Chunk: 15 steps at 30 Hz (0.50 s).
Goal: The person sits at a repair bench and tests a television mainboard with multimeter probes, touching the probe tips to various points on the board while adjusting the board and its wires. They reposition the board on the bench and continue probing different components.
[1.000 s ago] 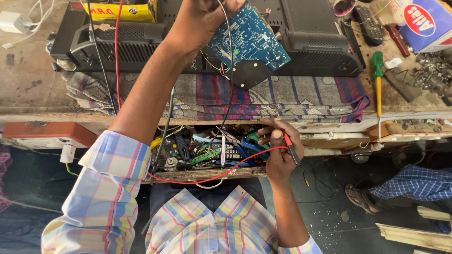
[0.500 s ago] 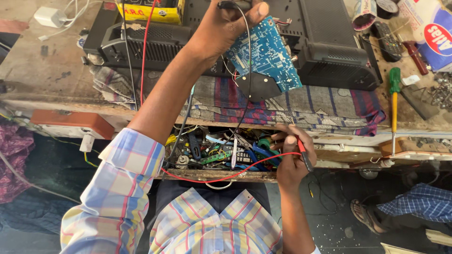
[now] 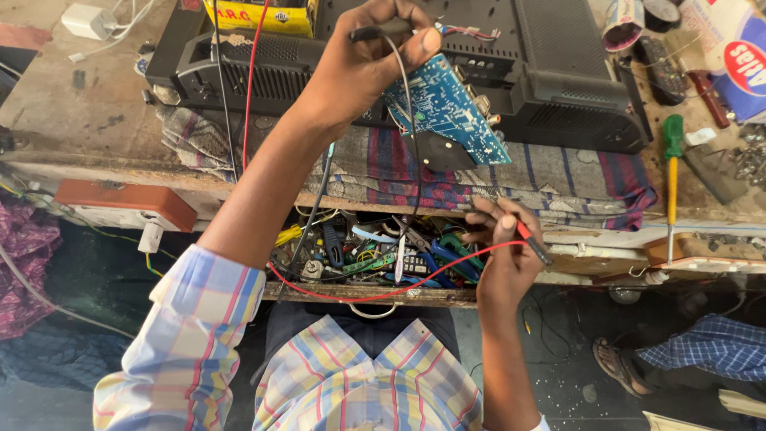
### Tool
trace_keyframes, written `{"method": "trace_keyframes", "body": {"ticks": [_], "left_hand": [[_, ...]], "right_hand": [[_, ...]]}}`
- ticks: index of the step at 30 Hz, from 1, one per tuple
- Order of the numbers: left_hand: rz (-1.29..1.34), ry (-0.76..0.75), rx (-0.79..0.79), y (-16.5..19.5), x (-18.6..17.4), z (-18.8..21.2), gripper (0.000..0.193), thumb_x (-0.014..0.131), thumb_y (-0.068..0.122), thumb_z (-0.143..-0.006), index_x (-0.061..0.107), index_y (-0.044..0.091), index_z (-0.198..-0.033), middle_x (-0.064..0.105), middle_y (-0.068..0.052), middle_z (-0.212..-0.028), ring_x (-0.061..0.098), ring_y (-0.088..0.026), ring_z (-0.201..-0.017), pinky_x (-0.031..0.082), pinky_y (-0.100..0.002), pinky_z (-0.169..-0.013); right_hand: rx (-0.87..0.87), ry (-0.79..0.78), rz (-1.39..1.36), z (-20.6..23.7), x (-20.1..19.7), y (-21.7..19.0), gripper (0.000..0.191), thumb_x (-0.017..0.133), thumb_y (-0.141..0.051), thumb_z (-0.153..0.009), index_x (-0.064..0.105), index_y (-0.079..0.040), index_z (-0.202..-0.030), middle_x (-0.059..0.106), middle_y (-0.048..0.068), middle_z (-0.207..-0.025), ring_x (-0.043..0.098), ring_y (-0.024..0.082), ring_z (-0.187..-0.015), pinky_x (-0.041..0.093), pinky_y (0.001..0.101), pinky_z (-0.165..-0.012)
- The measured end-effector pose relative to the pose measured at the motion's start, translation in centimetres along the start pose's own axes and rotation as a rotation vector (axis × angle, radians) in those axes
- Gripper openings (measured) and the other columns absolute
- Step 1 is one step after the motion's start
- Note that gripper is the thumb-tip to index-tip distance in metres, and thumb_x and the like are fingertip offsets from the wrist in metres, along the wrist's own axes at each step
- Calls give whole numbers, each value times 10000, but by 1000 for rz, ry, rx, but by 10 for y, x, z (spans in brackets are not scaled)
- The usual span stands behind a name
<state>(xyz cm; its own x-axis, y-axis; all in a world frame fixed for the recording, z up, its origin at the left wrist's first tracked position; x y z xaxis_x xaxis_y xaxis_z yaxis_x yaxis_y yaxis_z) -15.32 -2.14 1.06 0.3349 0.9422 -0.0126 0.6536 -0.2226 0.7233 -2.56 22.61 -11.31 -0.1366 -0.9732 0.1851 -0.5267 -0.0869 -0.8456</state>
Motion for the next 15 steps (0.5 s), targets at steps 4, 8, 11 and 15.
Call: {"method": "trace_keyframes", "body": {"ticks": [4, 8, 11, 15], "left_hand": [[-11, 130, 45, 15, -8, 29, 306, 827, 181, -1055, 607, 34, -1210, 672, 1, -1133, 682, -89, -1077, 586, -274, -947], [-197, 281, 92, 36, -18, 62, 461, 892, 188, -1000, 552, 35, -1271, 682, -40, -1139, 696, -101, -1048, 590, -267, -906], [-123, 320, -55, 33, -26, 85, 465, 892, 173, -965, 559, 30, -1256, 694, -54, -1078, 694, -99, -944, 594, -273, -846], [-14, 285, -138, 32, -36, 112, 440, 882, 112, -965, 571, 20, -1261, 719, -65, -1039, 705, -93, -923, 594, -263, -882]], "right_hand": [[34, -65, -3, -3, 8, -3, 346, 538, -221, -1124, 528, 51, -1337, 693, 253, -1253, 719, 240, -1031, 617, 349, -823], [70, -98, -67, -4, 14, -7, 329, 567, -189, -1128, 534, 56, -1345, 691, 256, -1258, 711, 250, -1036, 602, 358, -852], [106, -124, -70, 2, 20, -9, 310, 579, -175, -1119, 545, 54, -1325, 695, 245, -1236, 719, 257, -1056, 606, 359, -877], [148, -177, 13, 15, 33, -10, 279, 590, -160, -1097, 574, 55, -1272, 709, 227, -1217, 731, 262, -1064, 619, 361, -872]]}}
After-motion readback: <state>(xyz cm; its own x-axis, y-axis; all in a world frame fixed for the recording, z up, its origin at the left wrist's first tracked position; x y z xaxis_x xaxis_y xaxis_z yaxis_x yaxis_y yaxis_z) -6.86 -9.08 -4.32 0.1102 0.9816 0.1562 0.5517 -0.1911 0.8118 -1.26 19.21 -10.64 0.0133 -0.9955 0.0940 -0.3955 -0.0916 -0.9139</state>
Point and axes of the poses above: each hand's wrist, its own z-axis away from the middle knuckle, its own x-axis out of the palm, y = z × x, the point moved 8 cm from there along -z, towards the middle knuckle
